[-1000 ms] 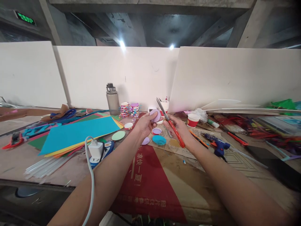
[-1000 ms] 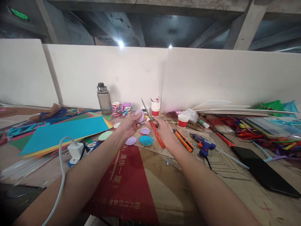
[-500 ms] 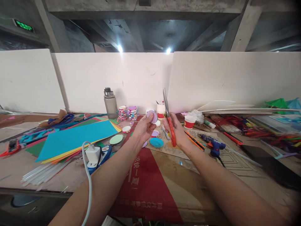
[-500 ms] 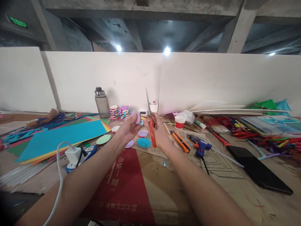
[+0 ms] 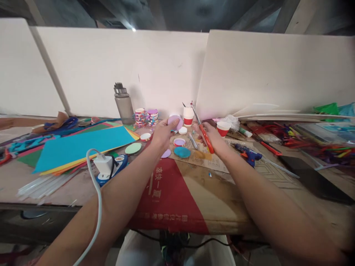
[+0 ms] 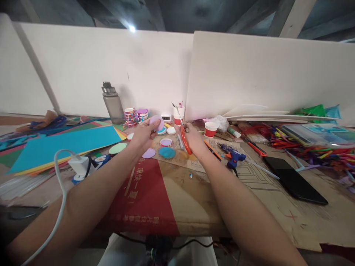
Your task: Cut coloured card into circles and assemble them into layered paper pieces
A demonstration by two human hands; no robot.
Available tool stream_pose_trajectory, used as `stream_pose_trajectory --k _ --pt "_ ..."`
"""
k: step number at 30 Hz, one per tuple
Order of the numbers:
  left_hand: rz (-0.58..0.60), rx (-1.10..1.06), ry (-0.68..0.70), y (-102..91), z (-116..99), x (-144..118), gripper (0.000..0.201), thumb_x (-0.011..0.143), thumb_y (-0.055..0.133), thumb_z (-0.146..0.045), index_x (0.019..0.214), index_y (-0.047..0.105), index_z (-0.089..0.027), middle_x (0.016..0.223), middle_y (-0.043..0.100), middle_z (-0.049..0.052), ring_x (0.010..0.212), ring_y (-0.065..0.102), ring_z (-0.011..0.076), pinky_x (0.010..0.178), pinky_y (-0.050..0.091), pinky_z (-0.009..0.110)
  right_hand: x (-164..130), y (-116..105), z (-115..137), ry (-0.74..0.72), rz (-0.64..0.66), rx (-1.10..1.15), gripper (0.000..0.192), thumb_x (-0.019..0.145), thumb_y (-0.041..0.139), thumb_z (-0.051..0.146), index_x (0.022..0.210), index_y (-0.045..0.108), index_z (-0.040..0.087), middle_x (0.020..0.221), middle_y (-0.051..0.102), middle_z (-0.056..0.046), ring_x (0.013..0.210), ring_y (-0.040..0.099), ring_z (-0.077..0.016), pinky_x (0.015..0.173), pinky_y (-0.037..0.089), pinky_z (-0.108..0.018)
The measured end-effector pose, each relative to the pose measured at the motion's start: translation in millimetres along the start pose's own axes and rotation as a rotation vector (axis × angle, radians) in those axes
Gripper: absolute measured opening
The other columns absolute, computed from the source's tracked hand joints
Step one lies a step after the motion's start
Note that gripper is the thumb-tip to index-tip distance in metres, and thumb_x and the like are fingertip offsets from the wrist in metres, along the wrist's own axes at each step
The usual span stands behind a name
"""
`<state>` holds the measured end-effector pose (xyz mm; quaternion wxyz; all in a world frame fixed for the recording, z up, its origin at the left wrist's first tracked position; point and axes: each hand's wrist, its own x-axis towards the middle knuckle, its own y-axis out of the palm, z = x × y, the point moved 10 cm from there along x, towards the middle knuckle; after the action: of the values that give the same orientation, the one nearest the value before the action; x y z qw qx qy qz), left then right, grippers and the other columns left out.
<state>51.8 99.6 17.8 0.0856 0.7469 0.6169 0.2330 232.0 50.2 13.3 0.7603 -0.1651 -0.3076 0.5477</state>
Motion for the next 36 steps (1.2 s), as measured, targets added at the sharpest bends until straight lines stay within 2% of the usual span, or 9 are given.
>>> stream_pose_trajectory --k 3,5,9,13,21,27,30,33,36 --pt "-0.068 0.001 -0.073 -14.7 10.0 7.2 0.036 0.049 0.09 -0.028 0.073 0.067 -0.015 0.069 0.062 -0.001 0.058 0.049 0.0064 0.043 0.027 0.016 -3.7 0.9 -4.1 0.057 0.099 -0.365 0.05 0.088 0.048 0.061 0.11 0.06 0.019 0.106 0.07 -0.015 0.095 0.067 -0.0295 0.078 0.05 -0.038" --pt "-0.079 0.003 -0.094 -18.9 12.8 9.6 0.033 0.05 0.09 -0.025 0.071 0.066 -0.015 0.068 0.061 -0.001 0.055 0.046 0.0057 0.041 0.023 0.016 -8.0 4.7 -7.4 0.096 0.158 -0.597 0.048 0.089 0.049 0.052 0.118 0.059 0.014 0.114 0.068 -0.021 0.105 0.065 -0.0361 0.085 0.049 -0.043" --pt "-0.081 0.026 -0.136 -21.0 16.7 10.5 0.029 0.053 0.088 -0.021 0.071 0.067 -0.014 0.069 0.062 0.001 0.054 0.046 0.0057 0.039 0.019 0.016 -12.0 17.4 -11.5 0.094 0.249 -0.791 0.048 0.091 0.044 0.036 0.128 0.055 0.008 0.126 0.063 -0.025 0.114 0.062 -0.0383 0.092 0.047 -0.045" --pt "-0.094 0.053 -0.15 -25.7 19.6 11.5 0.026 0.054 0.086 -0.019 0.072 0.068 -0.013 0.069 0.063 0.002 0.054 0.046 0.0057 0.039 0.021 0.015 -11.1 19.7 -17.7 0.12 0.276 -0.774 0.052 0.09 0.045 0.034 0.134 0.051 0.007 0.125 0.064 -0.025 0.114 0.063 -0.0355 0.09 0.048 -0.04" --pt "-0.101 0.03 -0.174 -38.2 26.4 14.0 0.029 0.054 0.087 -0.018 0.077 0.068 -0.015 0.067 0.063 0.0 0.057 0.05 0.0073 0.042 0.027 0.016 -10.4 18.3 -19.8 0.124 0.256 -0.687 0.043 0.09 0.048 0.039 0.12 0.06 0.011 0.115 0.069 -0.022 0.107 0.065 -0.0348 0.084 0.048 -0.039" --pt "-0.103 -0.024 -0.185 -38.8 20.4 14.7 0.029 0.055 0.087 -0.018 0.076 0.067 -0.015 0.07 0.065 0.0 0.058 0.053 0.0076 0.044 0.034 0.017 -2.8 13.6 -13.6 0.029 0.244 -0.603 0.042 0.083 0.063 0.039 0.118 0.061 0.017 0.108 0.072 -0.015 0.098 0.067 -0.0296 0.072 0.045 -0.032" --pt "-0.11 -0.049 -0.15 -40.4 9.3 16.8 0.025 0.06 0.085 -0.016 0.078 0.067 -0.014 0.067 0.064 -0.001 0.056 0.053 0.0075 0.044 0.035 0.017 -8.4 15.3 -3.1 -0.066 0.362 -0.655 0.046 0.076 0.071 0.04 0.117 0.063 0.021 0.105 0.072 -0.012 0.093 0.066 -0.0282 0.068 0.043 -0.03" --pt "-0.147 -0.074 -0.131 -44.4 1.3 16.8 0.02 0.064 0.081 -0.013 0.079 0.067 -0.015 0.067 0.064 -0.001 0.055 0.054 0.0078 0.043 0.035 0.018 -30.4 30.6 14.5 -0.213 0.59 -0.646 0.049 0.068 0.078 0.042 0.111 0.066 0.023 0.1 0.072 -0.008 0.088 0.065 -0.0251 0.065 0.041 -0.027" --pt "-0.162 -0.057 -0.162 -46.9 3.5 15.4 0.021 0.064 0.081 -0.013 0.079 0.067 -0.015 0.066 0.064 -0.001 0.053 0.053 0.0078 0.041 0.032 0.018 -62.9 51.7 35.3 -0.361 0.815 -0.57 0.047 0.066 0.078 0.045 0.107 0.066 0.024 0.099 0.071 -0.005 0.084 0.063 -0.0214 0.062 0.039 -0.025"
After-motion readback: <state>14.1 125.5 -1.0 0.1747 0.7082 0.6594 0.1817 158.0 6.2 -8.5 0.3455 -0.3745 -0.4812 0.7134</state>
